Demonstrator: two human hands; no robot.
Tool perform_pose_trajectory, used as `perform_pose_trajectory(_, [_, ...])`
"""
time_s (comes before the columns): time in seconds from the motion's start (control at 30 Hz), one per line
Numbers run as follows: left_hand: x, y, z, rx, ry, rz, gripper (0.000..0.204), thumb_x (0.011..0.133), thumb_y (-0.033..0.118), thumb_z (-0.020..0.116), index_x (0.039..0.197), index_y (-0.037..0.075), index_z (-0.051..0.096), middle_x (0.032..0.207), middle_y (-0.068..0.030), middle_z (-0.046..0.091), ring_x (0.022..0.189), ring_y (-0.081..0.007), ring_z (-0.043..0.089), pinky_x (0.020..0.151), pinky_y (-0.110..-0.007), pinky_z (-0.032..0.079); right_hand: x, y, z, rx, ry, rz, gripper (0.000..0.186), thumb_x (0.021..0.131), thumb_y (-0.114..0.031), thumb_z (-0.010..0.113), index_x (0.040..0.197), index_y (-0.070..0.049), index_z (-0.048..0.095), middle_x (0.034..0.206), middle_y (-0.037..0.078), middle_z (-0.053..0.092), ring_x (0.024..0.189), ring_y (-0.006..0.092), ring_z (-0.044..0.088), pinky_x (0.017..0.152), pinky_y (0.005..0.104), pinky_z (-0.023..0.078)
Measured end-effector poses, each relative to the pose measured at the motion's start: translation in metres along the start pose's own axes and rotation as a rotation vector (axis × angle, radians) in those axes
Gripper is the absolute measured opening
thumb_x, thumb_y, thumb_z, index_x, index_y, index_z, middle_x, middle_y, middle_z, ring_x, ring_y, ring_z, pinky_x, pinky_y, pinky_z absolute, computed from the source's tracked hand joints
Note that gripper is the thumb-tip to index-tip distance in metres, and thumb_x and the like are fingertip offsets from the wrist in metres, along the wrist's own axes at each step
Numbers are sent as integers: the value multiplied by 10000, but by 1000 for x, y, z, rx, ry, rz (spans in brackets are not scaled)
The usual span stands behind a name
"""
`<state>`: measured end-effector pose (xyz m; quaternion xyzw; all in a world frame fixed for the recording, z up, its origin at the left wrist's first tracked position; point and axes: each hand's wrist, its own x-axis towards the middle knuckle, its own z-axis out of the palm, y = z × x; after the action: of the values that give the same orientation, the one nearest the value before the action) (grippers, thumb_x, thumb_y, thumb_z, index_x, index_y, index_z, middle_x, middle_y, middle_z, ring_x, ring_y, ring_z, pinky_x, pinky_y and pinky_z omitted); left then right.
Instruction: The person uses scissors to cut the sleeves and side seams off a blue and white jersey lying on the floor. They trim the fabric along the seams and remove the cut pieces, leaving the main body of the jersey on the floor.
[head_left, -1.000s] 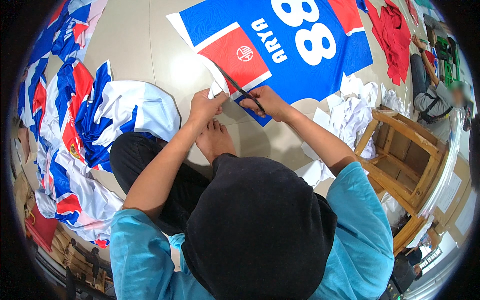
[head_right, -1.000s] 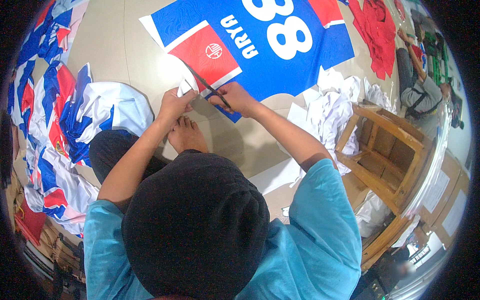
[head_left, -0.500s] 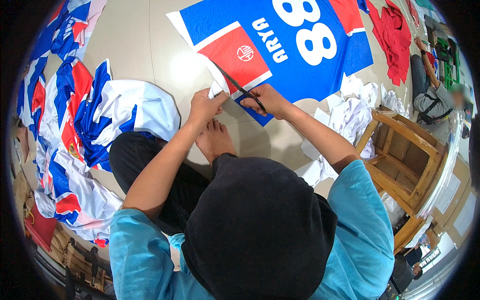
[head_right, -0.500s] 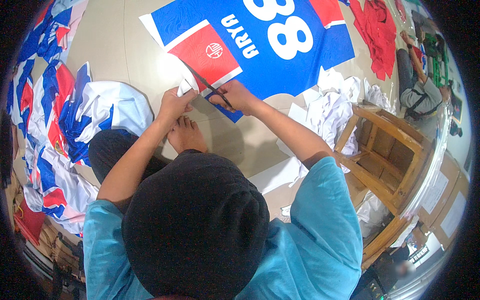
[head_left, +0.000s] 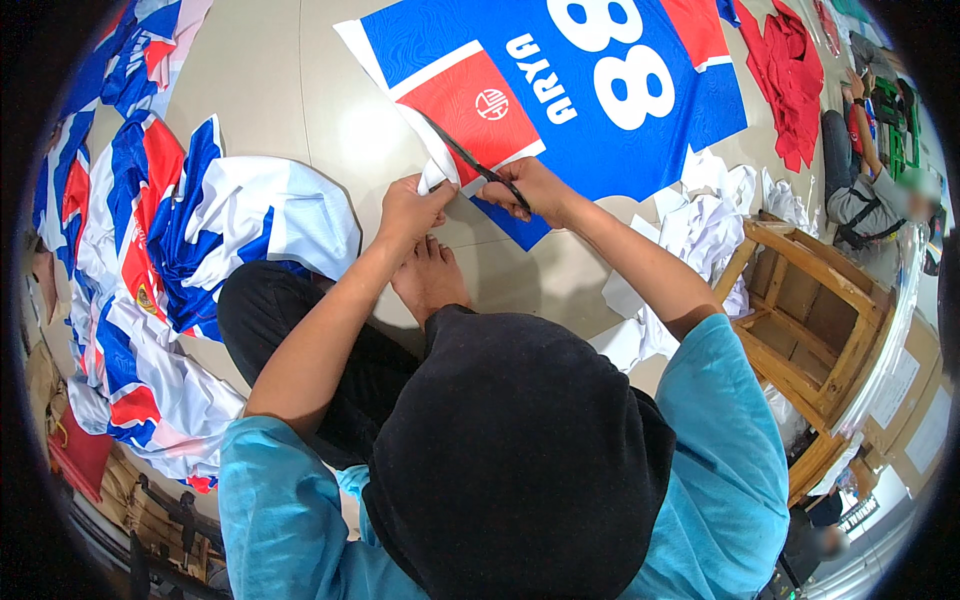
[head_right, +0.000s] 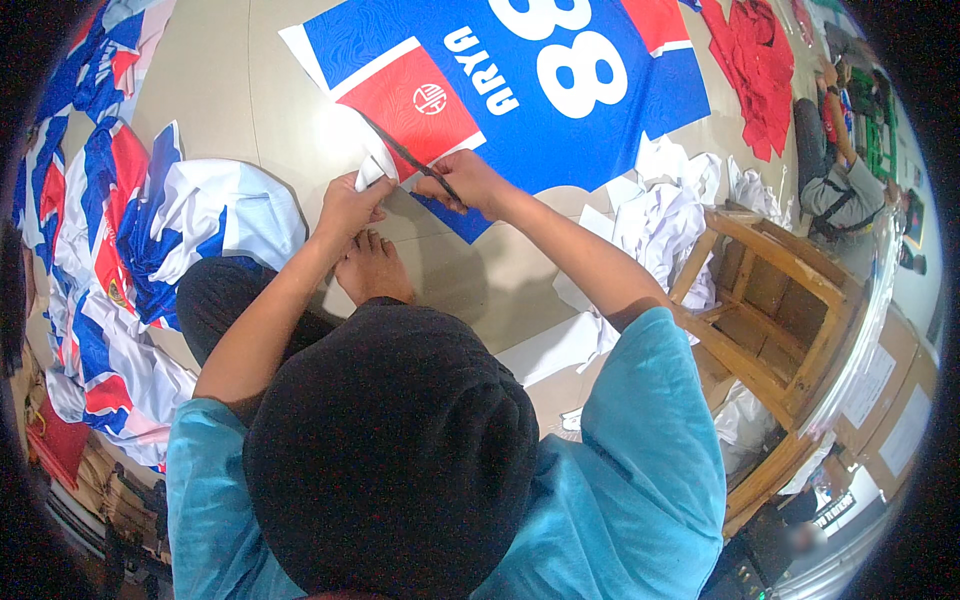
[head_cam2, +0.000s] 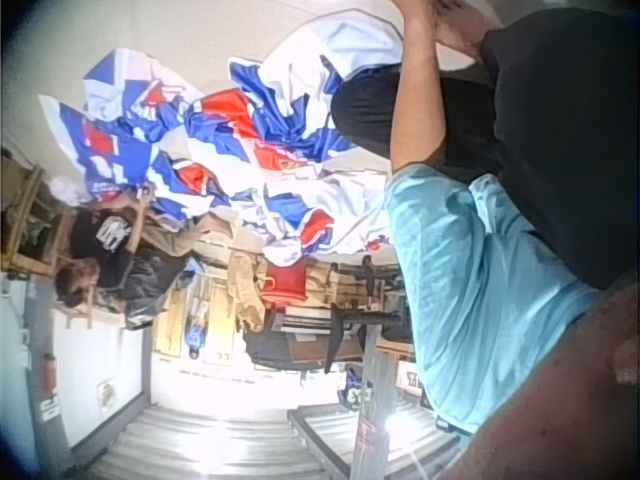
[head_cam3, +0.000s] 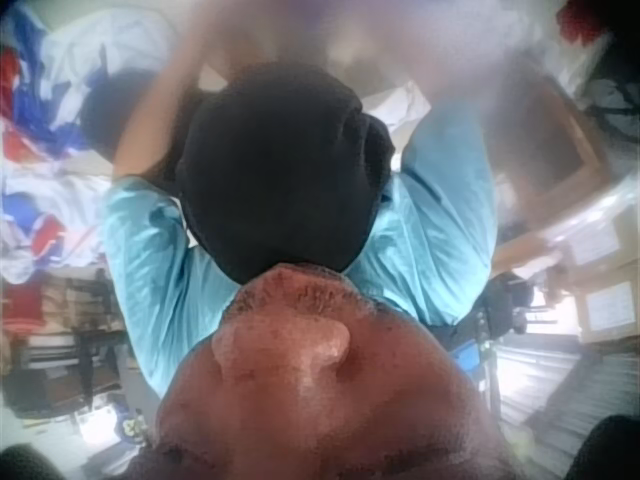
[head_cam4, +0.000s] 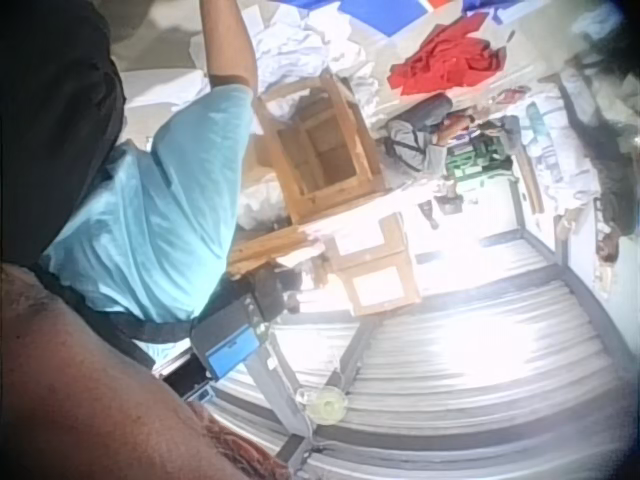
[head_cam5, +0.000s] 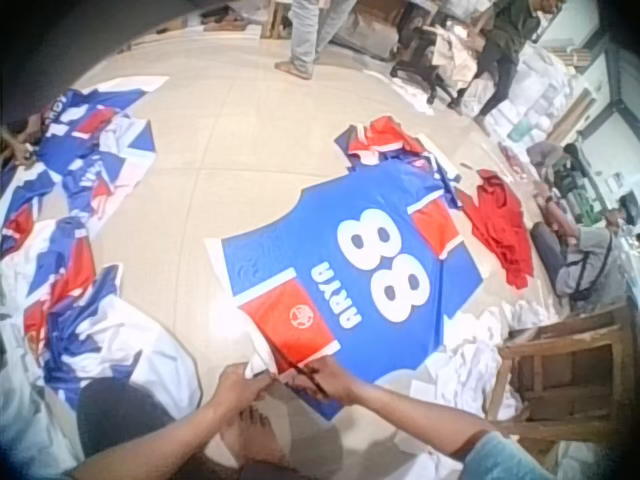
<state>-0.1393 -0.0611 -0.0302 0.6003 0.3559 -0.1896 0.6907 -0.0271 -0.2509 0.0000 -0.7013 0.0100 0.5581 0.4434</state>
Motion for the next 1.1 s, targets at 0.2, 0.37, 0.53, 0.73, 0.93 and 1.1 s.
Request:
perform_pose_trajectory(0.2, [0, -1, 0, 0, -3, 0, 236, 898, 242, 767, 898, 10, 724, 660, -5, 615, 543, -76, 558, 527, -260, 485, 6, 0, -4, -21, -4, 4, 263, 843, -233, 768, 691, -75, 623, 572, -21, 511, 475, 65, 472, 413, 250, 325])
perform_pose_trajectory(0.37, [0, 1, -1, -3, -11, -5, 229, 899, 238, 762, 899, 11, 727, 658, -2, 613, 544, -74, 557, 525, -259, 482, 3, -5, -8, -50, -16, 4, 253, 852, -229, 770, 708, -83, 621, 571, -27, 510, 472, 64, 474, 413, 250, 326])
perform_pose_trajectory(0.53, [-3, 5, 2, -6, 15, 2, 218, 898, 231, 758, 905, 14, 731, 653, 0, 608, 539, -74, 550, 517, -260, 472, 10, -1, -17, -102, -41, -32, 284, 860, -230, 781, 691, -79, 610, 565, -21, 512, 472, 66, 477, 414, 258, 326])
perform_pose_trajectory(0.73, [0, 1, 0, -32, -8, -6, 223, 895, 226, 761, 916, 6, 733, 664, -4, 620, 536, -80, 553, 514, -265, 468, 14, -4, -25, -213, -37, -22, 348, 853, -262, 812, 653, -74, 597, 555, -6, 521, 477, 78, 493, 419, 269, 340])
perform_pose_trajectory(0.93, [-1, 3, 0, 9, -11, 9, 217, 892, 221, 763, 917, 7, 735, 662, 0, 612, 536, -77, 548, 513, -262, 460, 9, -14, -27, -240, -21, 32, 357, 844, -286, 822, 667, -60, 610, 584, 7, 551, 492, 89, 512, 427, 264, 355])
perform_pose_trajectory(1.1, [-2, 5, -1, -10, -13, 4, 214, 883, 215, 763, 925, 6, 740, 668, -4, 619, 540, -81, 553, 520, -269, 469, 11, -25, -23, -236, -6, 47, 350, 839, -312, 811, 682, -61, 625, 601, 3, 548, 499, 91, 500, 426, 268, 344])
